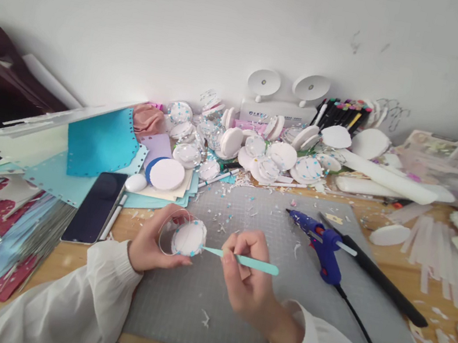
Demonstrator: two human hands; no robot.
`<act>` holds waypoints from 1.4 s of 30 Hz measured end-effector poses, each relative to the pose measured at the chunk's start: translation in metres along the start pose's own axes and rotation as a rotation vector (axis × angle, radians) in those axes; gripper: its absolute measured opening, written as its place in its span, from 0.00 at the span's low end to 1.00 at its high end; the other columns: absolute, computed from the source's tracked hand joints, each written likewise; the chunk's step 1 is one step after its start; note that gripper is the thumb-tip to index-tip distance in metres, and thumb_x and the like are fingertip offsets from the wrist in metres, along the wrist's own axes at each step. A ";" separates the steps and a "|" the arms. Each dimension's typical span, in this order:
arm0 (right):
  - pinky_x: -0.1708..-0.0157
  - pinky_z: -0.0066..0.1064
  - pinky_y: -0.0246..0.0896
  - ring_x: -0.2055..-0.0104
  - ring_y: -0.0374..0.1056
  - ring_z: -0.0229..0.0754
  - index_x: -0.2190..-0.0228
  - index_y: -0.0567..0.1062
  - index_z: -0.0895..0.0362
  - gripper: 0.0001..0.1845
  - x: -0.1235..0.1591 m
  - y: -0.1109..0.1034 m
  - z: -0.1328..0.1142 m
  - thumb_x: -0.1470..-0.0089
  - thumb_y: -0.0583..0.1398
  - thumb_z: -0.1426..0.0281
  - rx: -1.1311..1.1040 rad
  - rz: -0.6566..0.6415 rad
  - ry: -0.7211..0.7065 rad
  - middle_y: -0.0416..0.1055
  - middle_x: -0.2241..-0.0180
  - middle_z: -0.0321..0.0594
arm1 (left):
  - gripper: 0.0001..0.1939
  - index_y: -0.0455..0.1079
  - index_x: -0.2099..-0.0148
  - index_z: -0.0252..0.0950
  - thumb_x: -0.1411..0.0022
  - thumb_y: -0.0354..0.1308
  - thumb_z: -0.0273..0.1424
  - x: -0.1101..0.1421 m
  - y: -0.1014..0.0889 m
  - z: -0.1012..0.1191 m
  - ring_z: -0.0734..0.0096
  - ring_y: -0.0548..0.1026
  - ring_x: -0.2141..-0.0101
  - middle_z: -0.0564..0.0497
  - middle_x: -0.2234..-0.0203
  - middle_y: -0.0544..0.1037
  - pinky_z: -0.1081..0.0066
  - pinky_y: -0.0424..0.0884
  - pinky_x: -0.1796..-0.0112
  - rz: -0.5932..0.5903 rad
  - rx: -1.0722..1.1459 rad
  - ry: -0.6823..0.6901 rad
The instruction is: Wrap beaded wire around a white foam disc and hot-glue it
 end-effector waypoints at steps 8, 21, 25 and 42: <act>0.80 0.26 0.46 0.78 0.50 0.31 0.68 0.55 0.51 0.07 -0.003 0.002 0.001 0.37 0.49 0.73 -0.012 -0.013 0.040 0.54 0.74 0.29 | 0.37 0.61 0.46 0.37 0.55 0.68 0.46 0.003 0.002 -0.004 0.64 0.71 0.63 0.45 0.60 0.73 0.66 0.69 0.62 -0.016 -0.024 0.001; 0.78 0.27 0.47 0.76 0.51 0.32 0.68 0.56 0.51 0.07 -0.005 0.001 0.004 0.37 0.50 0.71 -0.060 -0.004 0.065 0.55 0.74 0.30 | 0.35 0.62 0.47 0.38 0.54 0.68 0.46 0.001 0.002 -0.004 0.63 0.71 0.63 0.46 0.60 0.73 0.65 0.69 0.62 -0.016 -0.038 0.002; 0.77 0.27 0.47 0.76 0.51 0.32 0.68 0.56 0.51 0.07 -0.005 0.000 0.002 0.37 0.51 0.71 -0.050 0.003 0.055 0.55 0.75 0.30 | 0.34 0.62 0.47 0.38 0.53 0.68 0.44 0.002 0.003 -0.006 0.64 0.71 0.63 0.45 0.59 0.73 0.66 0.69 0.62 -0.014 -0.014 0.010; 0.74 0.28 0.49 0.75 0.54 0.32 0.68 0.58 0.52 0.06 -0.007 0.001 0.012 0.37 0.52 0.68 -0.195 0.023 0.171 0.57 0.75 0.29 | 0.33 0.62 0.47 0.39 0.53 0.68 0.43 0.002 0.002 -0.004 0.65 0.70 0.64 0.46 0.59 0.73 0.67 0.68 0.62 0.015 0.047 0.039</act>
Point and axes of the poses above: each hand's wrist, its own x-axis away from the middle knuckle, its own y-axis out of the palm, z = x × y, the point moved 7 cm from there along -x, towards the middle knuckle
